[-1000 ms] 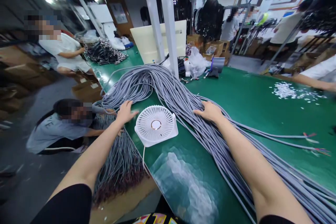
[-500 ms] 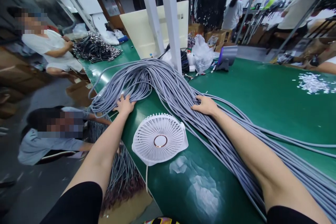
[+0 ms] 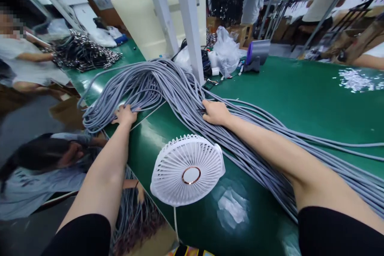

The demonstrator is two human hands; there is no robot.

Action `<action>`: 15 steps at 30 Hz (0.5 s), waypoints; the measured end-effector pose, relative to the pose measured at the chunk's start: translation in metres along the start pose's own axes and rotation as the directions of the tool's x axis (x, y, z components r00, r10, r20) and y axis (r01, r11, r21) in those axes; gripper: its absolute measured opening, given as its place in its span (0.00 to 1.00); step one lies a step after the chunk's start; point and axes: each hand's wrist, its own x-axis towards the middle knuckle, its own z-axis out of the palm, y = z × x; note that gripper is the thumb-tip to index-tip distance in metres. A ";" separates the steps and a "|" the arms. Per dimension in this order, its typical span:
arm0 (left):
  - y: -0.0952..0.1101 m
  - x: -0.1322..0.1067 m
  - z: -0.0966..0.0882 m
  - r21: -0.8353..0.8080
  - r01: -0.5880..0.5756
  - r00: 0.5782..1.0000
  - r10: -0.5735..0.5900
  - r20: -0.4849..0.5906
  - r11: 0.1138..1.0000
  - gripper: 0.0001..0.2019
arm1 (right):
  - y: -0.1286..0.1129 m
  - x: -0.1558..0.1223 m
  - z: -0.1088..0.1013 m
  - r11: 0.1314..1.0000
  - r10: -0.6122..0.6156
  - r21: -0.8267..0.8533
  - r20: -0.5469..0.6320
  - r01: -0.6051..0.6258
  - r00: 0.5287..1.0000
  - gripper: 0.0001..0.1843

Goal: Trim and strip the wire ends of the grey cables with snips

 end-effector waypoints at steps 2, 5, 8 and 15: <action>-0.002 0.014 0.002 0.003 0.009 1.000 -0.009 -0.001 1.000 0.26 | -0.004 0.016 0.001 0.999 -0.037 0.000 -0.009 0.037 0.999 0.20; -0.002 0.023 -0.002 0.032 0.016 0.998 -0.018 0.059 0.999 0.28 | -0.010 0.034 0.000 0.997 -0.072 0.007 0.002 0.072 0.997 0.21; 0.003 0.010 -0.015 0.081 -0.017 0.988 0.005 0.155 0.997 0.30 | -0.014 0.033 -0.009 0.998 -0.063 0.030 0.031 0.062 0.998 0.22; 0.002 -0.073 -0.054 0.035 -0.321 0.947 0.320 0.027 0.946 0.37 | 0.009 -0.021 -0.034 0.997 0.069 0.027 -0.025 -0.069 0.997 0.31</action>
